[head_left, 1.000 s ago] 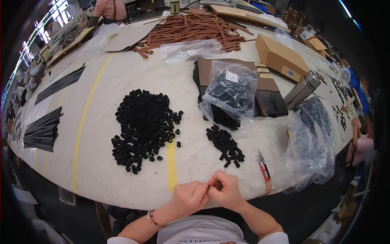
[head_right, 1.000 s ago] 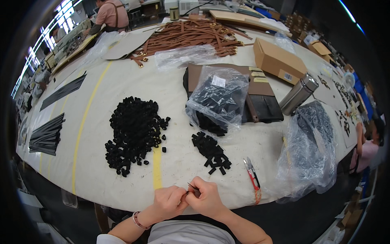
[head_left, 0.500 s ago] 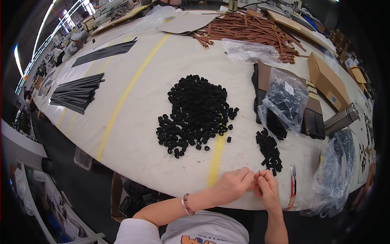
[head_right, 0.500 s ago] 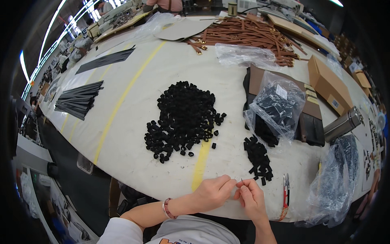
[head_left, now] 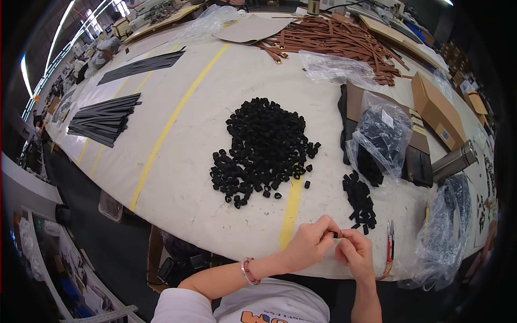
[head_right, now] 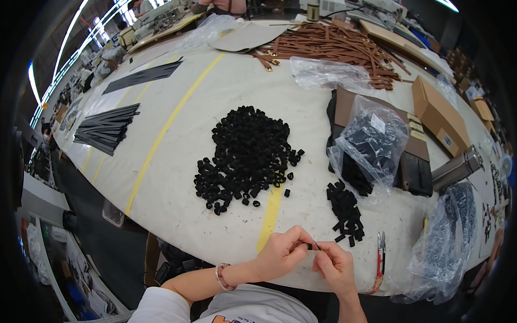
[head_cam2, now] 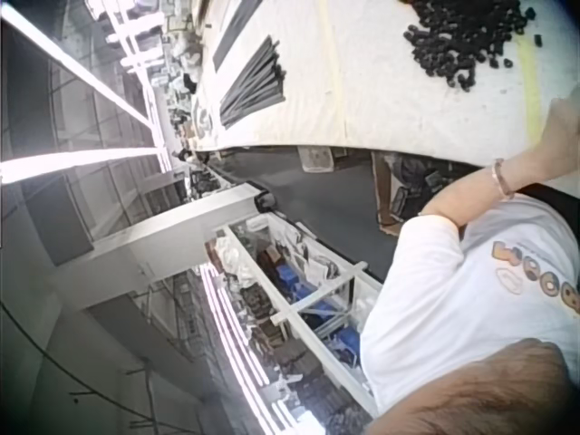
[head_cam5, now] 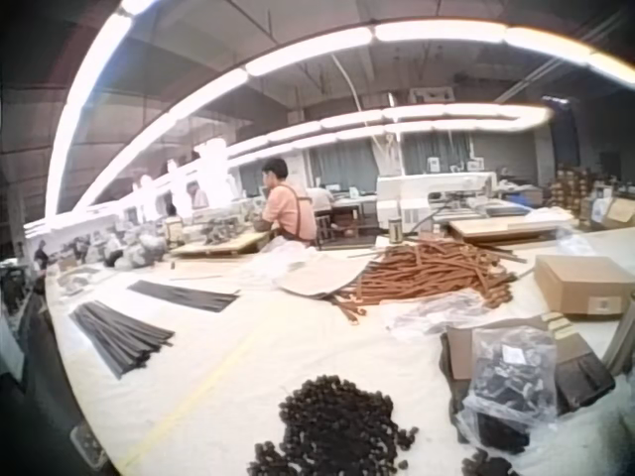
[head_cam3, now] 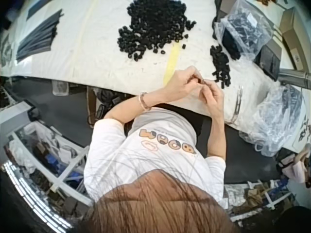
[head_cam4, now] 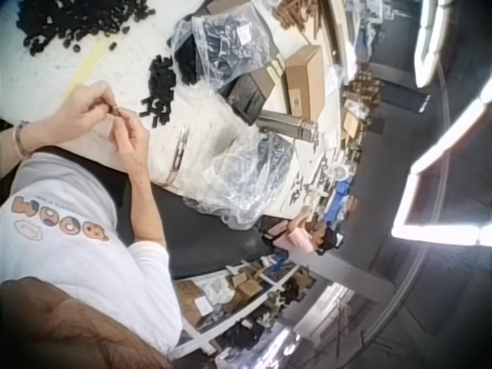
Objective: The person assembles small black plastic buckle components by hand on a workshop table.
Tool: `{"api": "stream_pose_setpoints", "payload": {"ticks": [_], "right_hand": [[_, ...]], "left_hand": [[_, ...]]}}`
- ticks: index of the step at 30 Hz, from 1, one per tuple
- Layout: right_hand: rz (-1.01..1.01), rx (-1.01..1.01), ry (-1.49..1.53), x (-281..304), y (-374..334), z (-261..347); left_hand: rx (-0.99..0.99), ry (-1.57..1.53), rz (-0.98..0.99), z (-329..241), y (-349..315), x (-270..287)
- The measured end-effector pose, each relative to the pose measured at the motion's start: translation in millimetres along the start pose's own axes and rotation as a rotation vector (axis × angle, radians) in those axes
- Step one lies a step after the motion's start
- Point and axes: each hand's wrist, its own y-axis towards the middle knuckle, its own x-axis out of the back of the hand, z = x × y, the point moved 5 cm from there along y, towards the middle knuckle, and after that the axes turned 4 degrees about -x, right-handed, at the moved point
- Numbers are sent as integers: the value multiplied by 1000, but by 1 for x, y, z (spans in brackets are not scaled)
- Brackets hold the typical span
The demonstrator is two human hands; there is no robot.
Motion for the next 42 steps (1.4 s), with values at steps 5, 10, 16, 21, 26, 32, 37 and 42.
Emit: {"api": "stream_pose_setpoints", "payload": {"ticks": [5,10,16,21,26,32,37,42], "right_hand": [[8,24,-53,0,-2,2],[67,16,-127,-7,0,8],[107,62,-177,-6,-2,8],[88,4,-189,-7,-1,10],[221,25,-173,-15,-6,23],[117,24,-207,0,-1,15],[143,15,-281,-4,0,13],[230,-11,-182,-7,-1,14]], "left_hand": [[429,-496,13,7,-1,-1],[592,-643,26,14,-4,1],[688,-777,126,12,-7,1],[742,-871,71,14,-7,-2],[845,-899,76,17,-9,-3],[815,-1023,86,17,-10,-3],[792,-988,74,18,-11,-4],[772,-1026,136,18,-10,-2]]}}
